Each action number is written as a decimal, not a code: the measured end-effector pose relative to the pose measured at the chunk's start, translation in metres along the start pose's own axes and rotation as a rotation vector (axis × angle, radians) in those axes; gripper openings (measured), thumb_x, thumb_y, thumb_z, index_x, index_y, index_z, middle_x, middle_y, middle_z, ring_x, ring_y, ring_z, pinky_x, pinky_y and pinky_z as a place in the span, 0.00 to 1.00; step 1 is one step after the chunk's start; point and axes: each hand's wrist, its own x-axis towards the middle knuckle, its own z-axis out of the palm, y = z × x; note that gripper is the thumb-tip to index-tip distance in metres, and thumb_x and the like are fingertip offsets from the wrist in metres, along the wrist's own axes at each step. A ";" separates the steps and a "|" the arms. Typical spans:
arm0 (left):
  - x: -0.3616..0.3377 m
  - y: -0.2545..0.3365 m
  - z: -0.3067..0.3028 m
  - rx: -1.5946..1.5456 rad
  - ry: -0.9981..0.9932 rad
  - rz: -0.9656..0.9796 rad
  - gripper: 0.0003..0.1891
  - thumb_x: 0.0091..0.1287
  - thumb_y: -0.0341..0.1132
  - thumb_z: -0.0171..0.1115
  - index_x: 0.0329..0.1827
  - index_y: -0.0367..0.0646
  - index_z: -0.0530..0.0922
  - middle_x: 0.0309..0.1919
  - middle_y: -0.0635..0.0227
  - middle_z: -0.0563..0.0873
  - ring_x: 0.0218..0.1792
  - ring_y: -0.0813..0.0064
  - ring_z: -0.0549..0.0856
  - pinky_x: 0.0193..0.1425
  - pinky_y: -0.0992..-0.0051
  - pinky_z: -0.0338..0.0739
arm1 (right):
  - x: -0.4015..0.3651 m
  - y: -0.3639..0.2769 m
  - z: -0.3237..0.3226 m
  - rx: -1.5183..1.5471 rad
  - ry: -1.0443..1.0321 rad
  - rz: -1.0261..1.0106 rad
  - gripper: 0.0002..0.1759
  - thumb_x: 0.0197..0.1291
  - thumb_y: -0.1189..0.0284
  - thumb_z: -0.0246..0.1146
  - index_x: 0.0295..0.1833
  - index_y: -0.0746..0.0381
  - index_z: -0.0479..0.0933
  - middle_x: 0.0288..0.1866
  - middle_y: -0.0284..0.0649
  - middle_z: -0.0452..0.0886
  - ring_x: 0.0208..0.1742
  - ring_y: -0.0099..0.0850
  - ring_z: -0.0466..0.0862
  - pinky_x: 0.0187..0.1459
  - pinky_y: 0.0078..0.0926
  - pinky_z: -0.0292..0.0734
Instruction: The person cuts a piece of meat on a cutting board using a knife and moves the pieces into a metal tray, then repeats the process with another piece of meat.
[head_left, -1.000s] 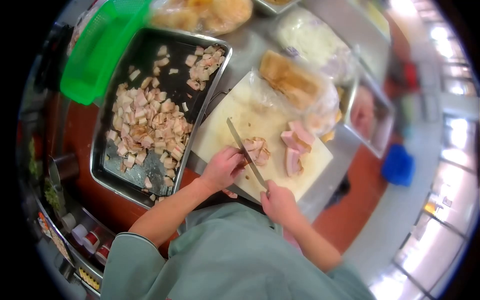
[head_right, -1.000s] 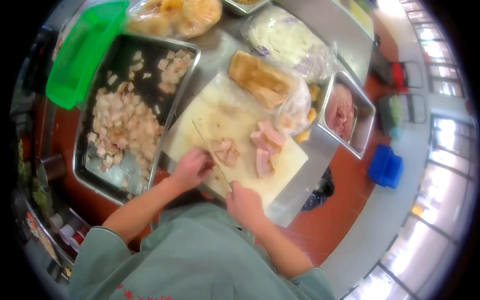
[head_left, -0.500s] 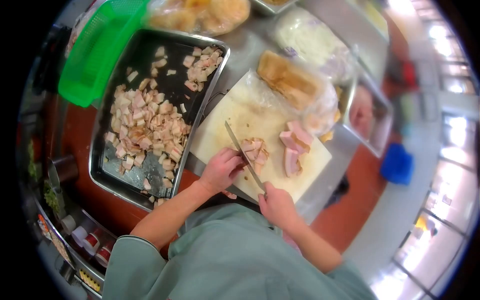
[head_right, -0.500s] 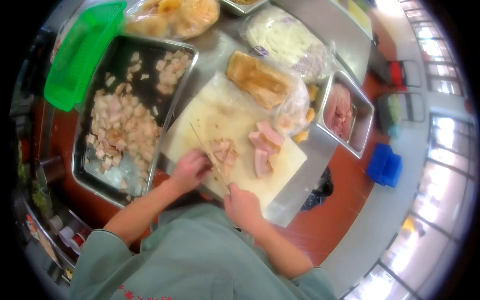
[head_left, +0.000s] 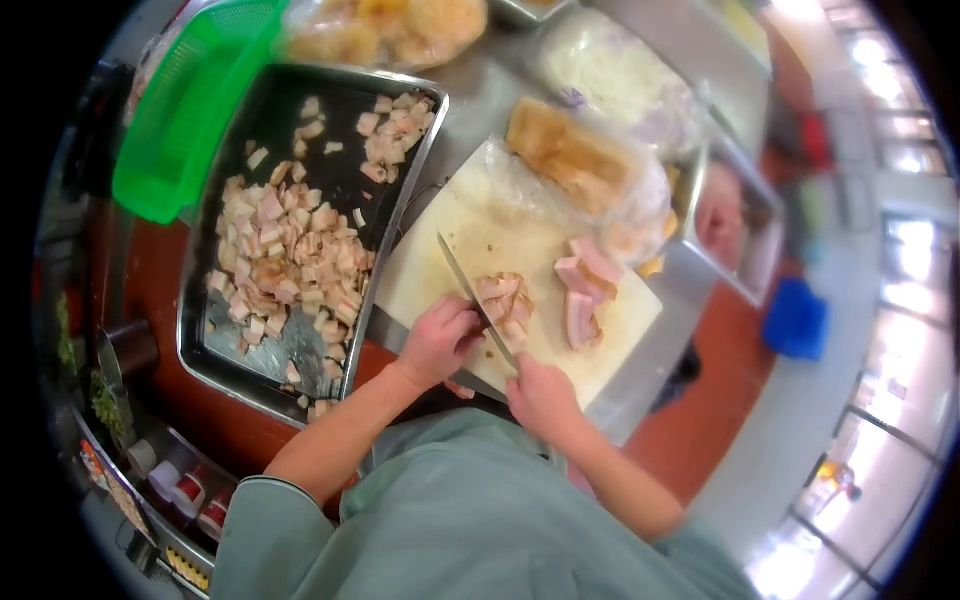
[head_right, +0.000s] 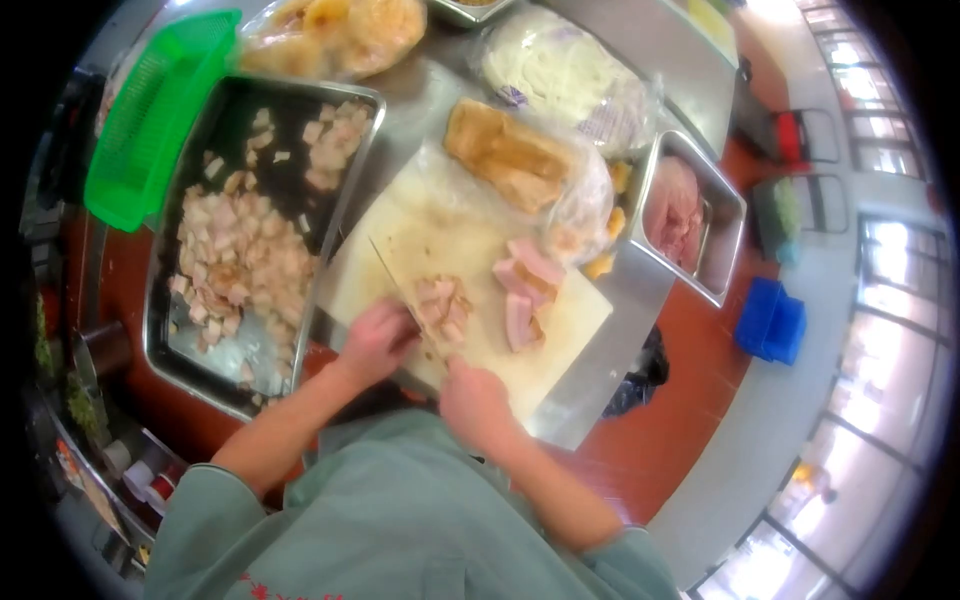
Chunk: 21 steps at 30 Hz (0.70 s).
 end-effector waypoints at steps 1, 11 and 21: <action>-0.002 0.002 0.002 0.003 0.005 0.002 0.15 0.55 0.24 0.75 0.46 0.40 0.84 0.46 0.59 0.86 0.49 0.52 0.85 0.52 0.58 0.84 | 0.012 0.001 0.011 -0.015 0.031 0.002 0.16 0.66 0.69 0.64 0.54 0.68 0.78 0.32 0.60 0.86 0.38 0.63 0.87 0.44 0.61 0.81; -0.009 0.014 -0.002 -0.017 0.070 -0.058 0.18 0.52 0.24 0.78 0.47 0.39 0.84 0.48 0.57 0.86 0.50 0.50 0.85 0.54 0.59 0.84 | 0.005 -0.002 -0.007 0.104 0.085 -0.039 0.13 0.66 0.71 0.65 0.50 0.69 0.79 0.32 0.59 0.86 0.37 0.62 0.87 0.42 0.58 0.81; -0.006 0.011 0.007 0.006 0.149 -0.032 0.13 0.56 0.22 0.73 0.44 0.39 0.84 0.46 0.58 0.87 0.48 0.51 0.86 0.50 0.59 0.84 | -0.020 -0.001 -0.011 -0.024 0.023 -0.060 0.15 0.66 0.71 0.66 0.55 0.66 0.78 0.31 0.58 0.86 0.35 0.60 0.87 0.40 0.58 0.81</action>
